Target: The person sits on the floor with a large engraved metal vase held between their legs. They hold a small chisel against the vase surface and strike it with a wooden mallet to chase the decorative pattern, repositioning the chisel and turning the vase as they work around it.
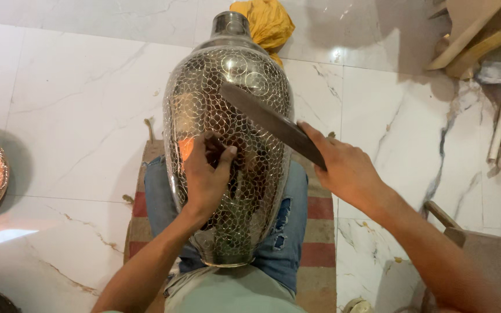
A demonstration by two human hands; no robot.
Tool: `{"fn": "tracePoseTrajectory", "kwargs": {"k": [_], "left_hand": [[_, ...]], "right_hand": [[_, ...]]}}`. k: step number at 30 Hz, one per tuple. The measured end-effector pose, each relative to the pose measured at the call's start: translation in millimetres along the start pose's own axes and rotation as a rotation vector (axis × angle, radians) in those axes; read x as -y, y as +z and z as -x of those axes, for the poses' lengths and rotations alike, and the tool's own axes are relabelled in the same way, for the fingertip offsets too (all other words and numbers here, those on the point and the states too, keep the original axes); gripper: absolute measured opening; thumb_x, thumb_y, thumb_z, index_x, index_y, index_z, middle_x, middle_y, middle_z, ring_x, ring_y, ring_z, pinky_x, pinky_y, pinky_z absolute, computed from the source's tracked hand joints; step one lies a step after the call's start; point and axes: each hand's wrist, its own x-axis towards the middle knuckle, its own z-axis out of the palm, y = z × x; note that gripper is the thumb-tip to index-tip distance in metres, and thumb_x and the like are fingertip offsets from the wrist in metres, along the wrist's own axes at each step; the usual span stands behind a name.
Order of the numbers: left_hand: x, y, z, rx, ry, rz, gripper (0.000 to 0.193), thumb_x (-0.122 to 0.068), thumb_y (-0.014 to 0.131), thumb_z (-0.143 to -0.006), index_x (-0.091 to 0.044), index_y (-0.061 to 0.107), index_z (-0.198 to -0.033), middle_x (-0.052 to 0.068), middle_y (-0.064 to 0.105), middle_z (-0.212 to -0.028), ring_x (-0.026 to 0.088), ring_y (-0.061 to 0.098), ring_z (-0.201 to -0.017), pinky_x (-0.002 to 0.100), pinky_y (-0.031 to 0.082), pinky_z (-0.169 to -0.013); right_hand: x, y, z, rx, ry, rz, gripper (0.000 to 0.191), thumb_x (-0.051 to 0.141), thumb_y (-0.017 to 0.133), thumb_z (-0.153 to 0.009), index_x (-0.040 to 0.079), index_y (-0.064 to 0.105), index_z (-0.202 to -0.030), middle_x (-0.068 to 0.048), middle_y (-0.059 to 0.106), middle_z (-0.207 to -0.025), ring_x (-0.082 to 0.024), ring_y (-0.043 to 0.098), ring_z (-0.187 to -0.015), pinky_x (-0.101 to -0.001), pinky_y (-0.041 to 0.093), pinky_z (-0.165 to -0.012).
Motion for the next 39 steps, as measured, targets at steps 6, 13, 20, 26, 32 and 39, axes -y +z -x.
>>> {"fn": "tracePoseTrajectory", "kwargs": {"k": [6, 13, 20, 26, 32, 39], "left_hand": [[-1.8, 6.7, 1.3, -0.117, 0.005, -0.119, 0.032, -0.013, 0.076, -0.094, 0.000, 0.060, -0.118, 0.010, 0.071, -0.090, 0.015, 0.069, -0.076, 0.032, 0.057, -0.069], [-4.0, 1.6, -1.2, -0.030, 0.019, -0.135, 0.026, -0.013, 0.074, -0.095, 0.002, 0.065, -0.114, 0.010, 0.073, -0.087, 0.017, 0.069, -0.075, 0.032, 0.057, -0.069], [-9.6, -5.1, -35.0, 0.301, 0.055, -0.177, 0.040, -0.017, 0.071, -0.094, 0.000, 0.065, -0.129, 0.014, 0.076, -0.101, 0.019, 0.075, -0.081, 0.034, 0.060, -0.071], [-13.6, -4.6, -52.1, 0.645, 0.025, -0.297, 0.026, -0.021, 0.068, -0.095, -0.004, 0.073, -0.114, 0.011, 0.077, -0.089, 0.020, 0.074, -0.068, 0.036, 0.059, -0.064], [-15.5, 5.3, -84.7, 1.005, 0.428, -0.298, 0.021, -0.019, 0.071, -0.094, -0.002, 0.073, -0.105, 0.010, 0.075, -0.086, 0.021, 0.074, -0.073, 0.039, 0.059, -0.072], [-25.4, 5.5, -98.6, 1.082, 0.425, -0.181, 0.043, -0.018, 0.071, -0.091, -0.002, 0.061, -0.130, 0.009, 0.076, -0.097, 0.021, 0.076, -0.084, 0.038, 0.059, -0.078]], "right_hand": [[24.9, -51.0, -44.8, -0.091, -0.155, -0.217, 0.083, 0.019, 0.073, -0.090, 0.026, 0.027, -0.159, -0.013, 0.068, -0.091, -0.032, 0.070, -0.068, -0.0457, 0.058, -0.057], [29.8, -78.6, -59.5, 0.153, -0.226, 0.254, 0.090, 0.009, 0.066, -0.089, 0.038, 0.022, -0.162, -0.011, 0.068, -0.092, -0.029, 0.072, -0.068, -0.0444, 0.059, -0.060], [13.7, -76.1, -35.9, 0.151, -0.068, 0.268, 0.089, 0.010, 0.067, -0.084, 0.042, 0.029, -0.157, -0.006, 0.070, -0.093, -0.029, 0.072, -0.073, -0.0469, 0.059, -0.065], [-19.4, -15.2, 0.4, 0.014, 0.100, -0.006, 0.073, 0.017, 0.072, -0.091, 0.036, 0.040, -0.153, -0.007, 0.075, -0.094, -0.027, 0.073, -0.074, -0.0456, 0.059, -0.066], [-5.4, 77.0, 40.9, -0.411, 0.241, -0.784, 0.076, 0.016, 0.076, -0.087, 0.018, 0.041, -0.155, -0.013, 0.075, -0.116, -0.022, 0.075, -0.082, -0.0386, 0.064, -0.072], [27.3, 147.2, 91.3, -0.230, 0.680, -0.788, 0.086, 0.018, 0.081, -0.081, 0.020, 0.038, -0.155, -0.015, 0.076, -0.083, -0.027, 0.074, -0.072, -0.0427, 0.059, -0.069]]}}
